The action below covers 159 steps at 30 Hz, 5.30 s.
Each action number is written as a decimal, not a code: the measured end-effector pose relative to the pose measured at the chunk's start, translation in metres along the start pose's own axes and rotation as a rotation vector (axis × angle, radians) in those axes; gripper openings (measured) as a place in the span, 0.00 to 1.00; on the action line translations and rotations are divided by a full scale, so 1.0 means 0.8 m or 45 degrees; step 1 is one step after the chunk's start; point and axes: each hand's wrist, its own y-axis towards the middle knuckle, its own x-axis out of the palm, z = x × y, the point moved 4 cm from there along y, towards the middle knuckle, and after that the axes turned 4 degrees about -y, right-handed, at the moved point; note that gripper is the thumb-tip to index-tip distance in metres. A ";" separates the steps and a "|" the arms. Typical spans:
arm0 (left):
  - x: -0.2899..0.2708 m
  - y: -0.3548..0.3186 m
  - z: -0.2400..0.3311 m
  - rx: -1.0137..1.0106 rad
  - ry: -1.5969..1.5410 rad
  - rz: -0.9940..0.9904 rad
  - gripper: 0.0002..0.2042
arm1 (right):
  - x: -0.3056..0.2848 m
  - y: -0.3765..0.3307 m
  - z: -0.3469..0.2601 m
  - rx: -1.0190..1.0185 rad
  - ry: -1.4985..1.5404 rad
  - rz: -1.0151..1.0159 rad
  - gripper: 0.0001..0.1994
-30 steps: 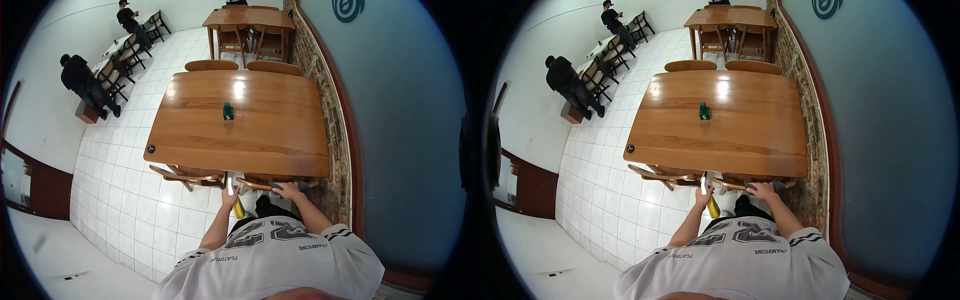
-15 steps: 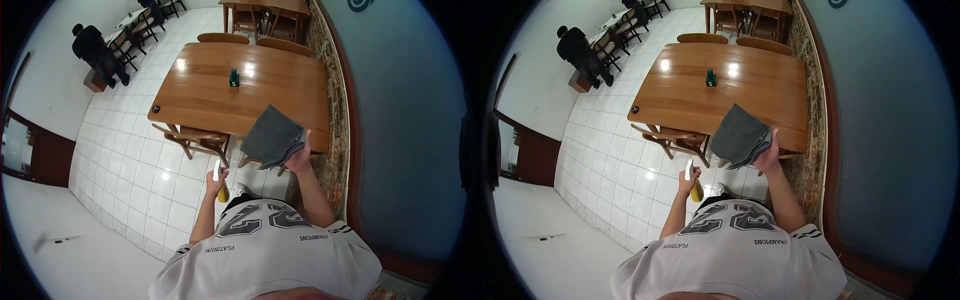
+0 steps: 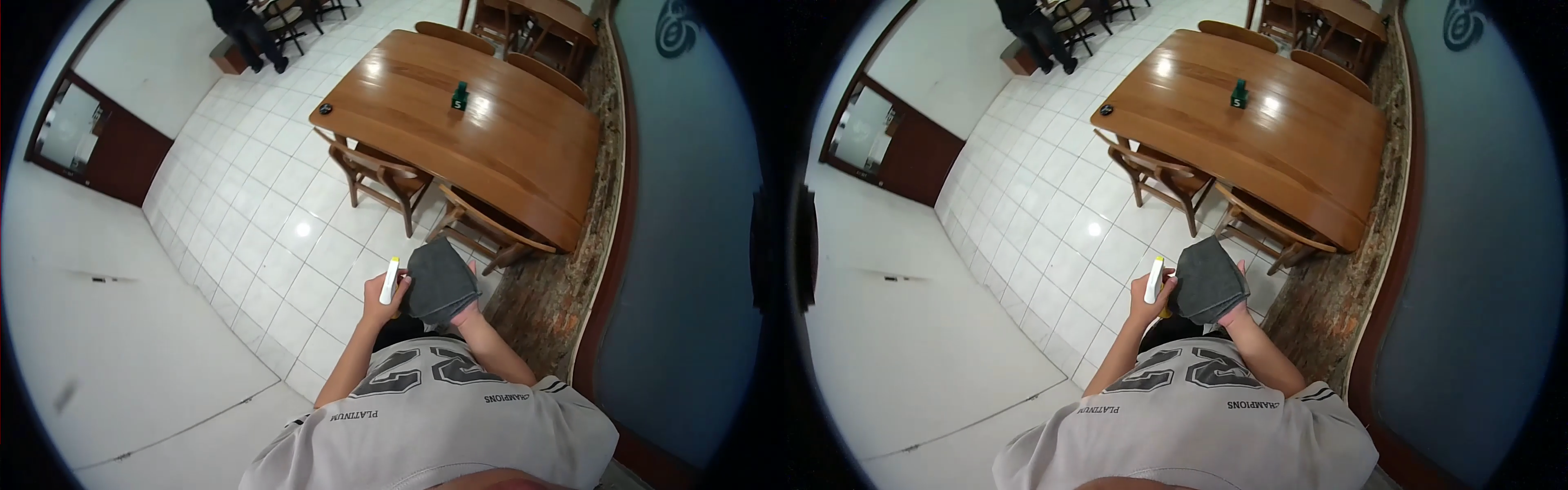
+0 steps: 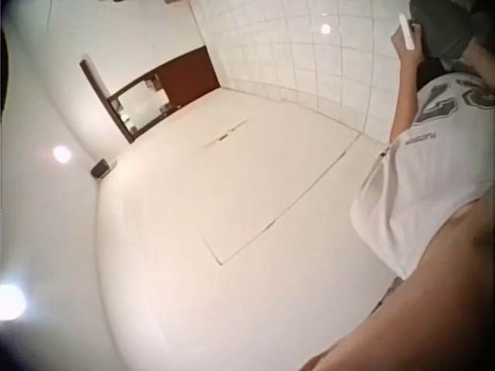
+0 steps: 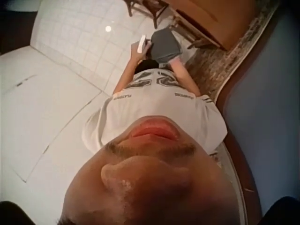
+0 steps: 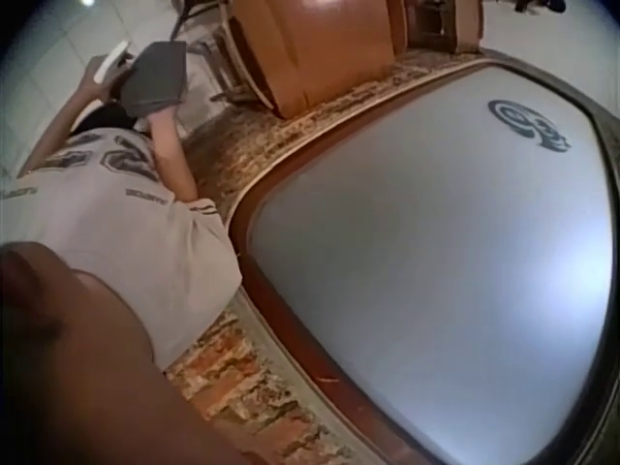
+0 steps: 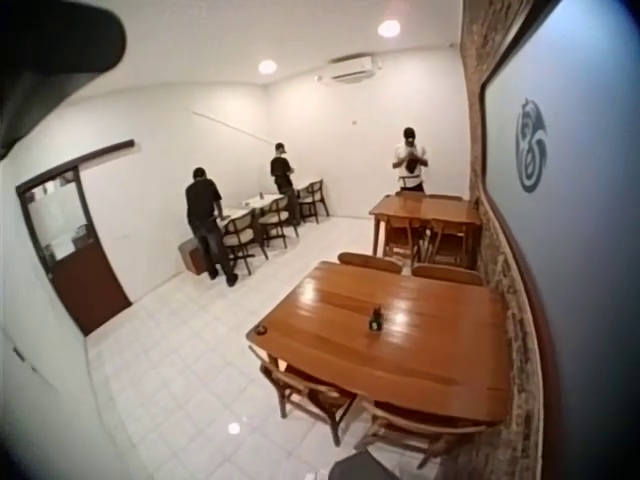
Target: Cleaning wooden tables and chairs in a seating area using a spray bottle and a cloth.
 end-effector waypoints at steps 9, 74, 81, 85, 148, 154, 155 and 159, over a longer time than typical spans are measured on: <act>-0.132 -0.014 -0.058 0.065 -0.129 0.318 0.08 | 0.081 0.089 0.083 -0.346 -1.733 -0.252 0.36; -0.409 0.755 -0.172 -0.112 -0.174 -0.345 0.08 | 0.020 0.681 -0.023 0.655 -2.691 1.271 0.34; -0.373 0.809 -0.114 0.099 -0.087 -0.666 0.10 | -0.106 0.725 -0.042 0.783 -2.528 1.051 0.32; -0.340 0.816 -0.116 0.079 -0.076 -0.635 0.10 | -0.185 0.733 -0.058 0.807 -2.477 0.869 0.32; -0.350 0.669 -0.220 0.384 0.286 -1.484 0.13 | -0.093 0.549 0.322 0.788 -2.132 1.935 0.30; -0.279 0.657 -0.227 0.456 0.143 -1.560 0.16 | -0.006 0.538 0.358 0.310 -1.782 2.791 0.37; -0.269 0.655 -0.227 0.513 0.091 -1.580 0.16 | 0.005 0.547 0.362 0.120 -1.588 2.970 0.41; -0.213 0.666 -0.299 0.474 0.144 -1.897 0.16 | 0.025 0.566 0.337 0.122 -1.151 3.278 0.49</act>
